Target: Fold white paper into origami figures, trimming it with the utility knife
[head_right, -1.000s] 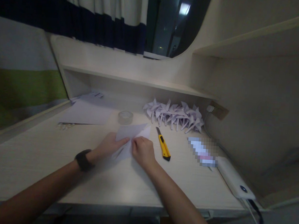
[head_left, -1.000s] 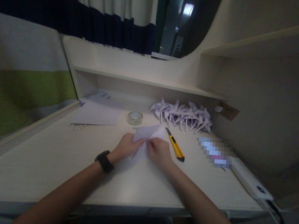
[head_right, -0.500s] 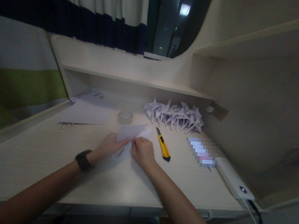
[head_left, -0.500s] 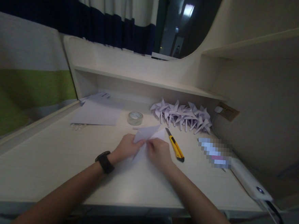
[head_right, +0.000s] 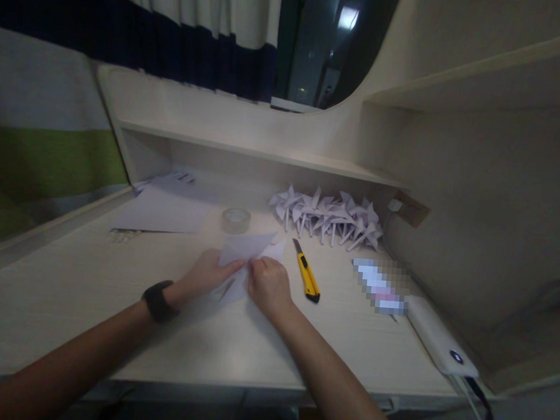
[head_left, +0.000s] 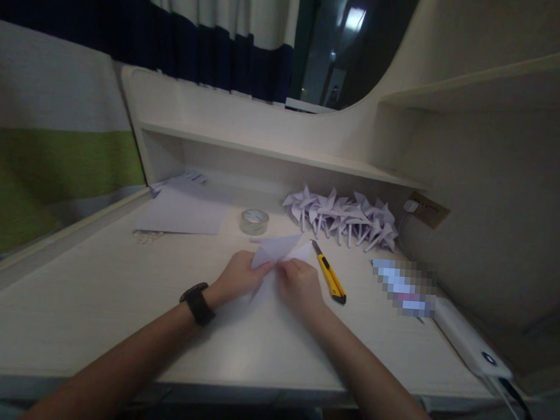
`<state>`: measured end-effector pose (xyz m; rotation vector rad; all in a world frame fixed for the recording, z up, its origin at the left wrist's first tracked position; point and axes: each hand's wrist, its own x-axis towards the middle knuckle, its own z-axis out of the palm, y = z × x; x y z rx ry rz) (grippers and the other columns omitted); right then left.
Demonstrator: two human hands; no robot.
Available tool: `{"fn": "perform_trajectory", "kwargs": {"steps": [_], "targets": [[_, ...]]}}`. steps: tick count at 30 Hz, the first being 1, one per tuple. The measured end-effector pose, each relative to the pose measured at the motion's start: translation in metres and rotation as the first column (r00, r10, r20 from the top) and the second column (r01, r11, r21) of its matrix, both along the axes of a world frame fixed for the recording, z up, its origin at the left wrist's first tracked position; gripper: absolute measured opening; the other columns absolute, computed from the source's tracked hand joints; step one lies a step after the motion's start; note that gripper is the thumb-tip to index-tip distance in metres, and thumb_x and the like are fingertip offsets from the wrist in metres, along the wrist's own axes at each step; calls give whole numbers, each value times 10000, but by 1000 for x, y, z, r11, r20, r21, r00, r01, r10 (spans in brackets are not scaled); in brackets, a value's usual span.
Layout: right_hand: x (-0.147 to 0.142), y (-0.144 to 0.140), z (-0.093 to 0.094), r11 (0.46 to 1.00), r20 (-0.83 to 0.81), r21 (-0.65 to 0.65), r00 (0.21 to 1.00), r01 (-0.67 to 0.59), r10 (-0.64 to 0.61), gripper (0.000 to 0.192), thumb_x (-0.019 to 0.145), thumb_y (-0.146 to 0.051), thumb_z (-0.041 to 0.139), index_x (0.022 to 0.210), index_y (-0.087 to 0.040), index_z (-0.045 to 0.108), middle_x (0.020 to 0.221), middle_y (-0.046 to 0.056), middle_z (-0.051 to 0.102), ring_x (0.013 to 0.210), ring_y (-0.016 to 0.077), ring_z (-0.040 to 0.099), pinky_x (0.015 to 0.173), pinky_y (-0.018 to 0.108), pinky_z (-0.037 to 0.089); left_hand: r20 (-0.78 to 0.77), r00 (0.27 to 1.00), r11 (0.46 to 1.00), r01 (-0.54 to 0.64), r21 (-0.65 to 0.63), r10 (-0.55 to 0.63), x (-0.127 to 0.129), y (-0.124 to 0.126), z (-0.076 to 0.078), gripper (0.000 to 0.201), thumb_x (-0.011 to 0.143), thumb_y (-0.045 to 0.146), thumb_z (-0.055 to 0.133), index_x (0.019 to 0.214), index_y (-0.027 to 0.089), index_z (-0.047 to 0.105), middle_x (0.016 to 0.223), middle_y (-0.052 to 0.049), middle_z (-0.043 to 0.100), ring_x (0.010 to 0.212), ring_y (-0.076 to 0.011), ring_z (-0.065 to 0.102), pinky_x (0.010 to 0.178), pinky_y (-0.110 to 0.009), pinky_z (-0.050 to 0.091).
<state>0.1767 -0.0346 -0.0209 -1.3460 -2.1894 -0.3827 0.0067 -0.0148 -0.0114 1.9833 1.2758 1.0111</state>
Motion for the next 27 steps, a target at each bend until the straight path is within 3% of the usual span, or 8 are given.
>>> {"fn": "perform_trajectory", "kwargs": {"steps": [6,11,13,16,19,22,24,27], "targets": [[1,4,-1,999,-176,-16,983,-50,46,130,818,-133,540,768,-173,653,745,49,674,697,172,610,664,261,420,2,1000,1000,-23,-14,23,-2,4,1,354,784,427,554,738,114,710,738,-86,715,695,-241,656,625,-304,480],[1,5,1,992,-383,-49,919,-118,90,123,833,-154,560,844,-185,680,834,44,707,769,164,637,734,259,457,76,990,982,-107,-156,120,-11,14,-1,329,751,391,595,810,92,719,843,-124,727,772,-270,669,611,-307,483],[0,6,0,987,-412,-70,905,-146,105,139,838,-167,569,910,-187,687,882,51,715,804,167,644,756,266,463,18,997,981,-75,-180,79,-15,18,-2,323,751,382,592,818,94,721,827,-123,725,759,-276,668,604,-313,480],[-1,6,-3,980,-394,-101,911,-173,120,138,843,-178,574,907,-192,696,865,48,714,788,167,641,744,267,462,-107,989,994,-102,-33,98,-19,20,-3,345,746,362,604,950,101,703,909,-129,712,815,-278,657,691,-340,487],[-3,6,-5,978,-374,-116,920,-172,117,124,850,-191,577,858,-196,701,825,39,710,764,164,636,728,263,454,-153,950,925,-217,311,274,-19,16,0,483,730,305,642,1160,88,603,1111,-166,641,1010,-286,589,868,-379,442],[-4,6,-8,981,-361,-112,926,-161,111,121,845,-183,581,862,-194,700,836,38,714,764,165,637,731,261,448,-279,946,889,-17,458,163,-18,10,6,291,811,288,595,1055,146,660,1046,-118,667,1018,-253,567,924,-377,393],[-4,7,-10,983,-343,-109,933,-150,104,123,840,-173,581,858,-192,701,830,37,715,757,168,637,724,260,444,-388,921,895,137,424,43,-18,7,9,200,857,307,559,916,186,707,927,-82,699,925,-231,590,886,-368,396],[-4,7,-10,985,-327,-102,940,-142,102,129,842,-175,574,854,-193,701,823,38,713,759,171,636,720,258,439,-469,883,899,201,388,5,-18,7,9,227,885,309,534,840,196,725,838,-71,710,822,-219,598,799,-356,404]]}}
